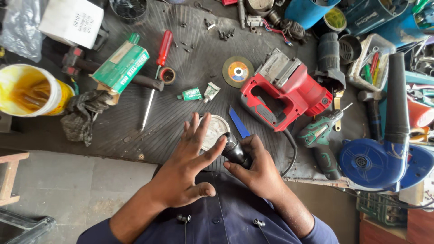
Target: The person wipes their hands with a rag, squeezes grease from a tube onto a lid, spreads the grease with a blue scraper, then coats a black cylindrical component and presses it onto a mounted shaft, tightening it with a wrench at the end.
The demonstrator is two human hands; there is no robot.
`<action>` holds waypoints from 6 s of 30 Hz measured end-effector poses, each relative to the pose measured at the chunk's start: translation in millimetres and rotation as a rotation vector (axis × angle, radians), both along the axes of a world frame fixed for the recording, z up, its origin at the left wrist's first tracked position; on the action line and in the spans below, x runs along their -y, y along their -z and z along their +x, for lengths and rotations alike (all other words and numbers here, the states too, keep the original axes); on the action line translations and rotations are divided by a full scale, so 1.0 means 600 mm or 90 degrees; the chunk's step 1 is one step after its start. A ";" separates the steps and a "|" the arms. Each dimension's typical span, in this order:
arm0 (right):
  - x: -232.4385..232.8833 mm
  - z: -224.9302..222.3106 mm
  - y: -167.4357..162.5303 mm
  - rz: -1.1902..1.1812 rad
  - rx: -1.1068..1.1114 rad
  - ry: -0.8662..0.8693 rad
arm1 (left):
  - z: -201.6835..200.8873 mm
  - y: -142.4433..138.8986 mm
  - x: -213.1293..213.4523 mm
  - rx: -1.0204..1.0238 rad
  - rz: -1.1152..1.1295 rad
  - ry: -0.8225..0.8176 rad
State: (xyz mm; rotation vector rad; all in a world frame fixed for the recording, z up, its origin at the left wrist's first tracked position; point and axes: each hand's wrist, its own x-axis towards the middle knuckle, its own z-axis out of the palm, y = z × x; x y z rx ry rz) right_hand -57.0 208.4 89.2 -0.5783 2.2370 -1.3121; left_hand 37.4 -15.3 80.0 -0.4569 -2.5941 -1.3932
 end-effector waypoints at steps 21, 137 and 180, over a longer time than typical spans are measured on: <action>0.020 -0.031 -0.078 0.108 0.065 -0.030 | 0.000 0.003 -0.007 -0.056 -0.384 -0.143; -0.009 -0.008 -0.006 -0.016 0.235 -0.172 | 0.028 -0.011 0.021 -0.001 0.073 -0.003; 0.038 -0.026 -0.051 -0.023 -0.498 -0.288 | 0.039 -0.040 0.021 -0.007 -0.040 -0.177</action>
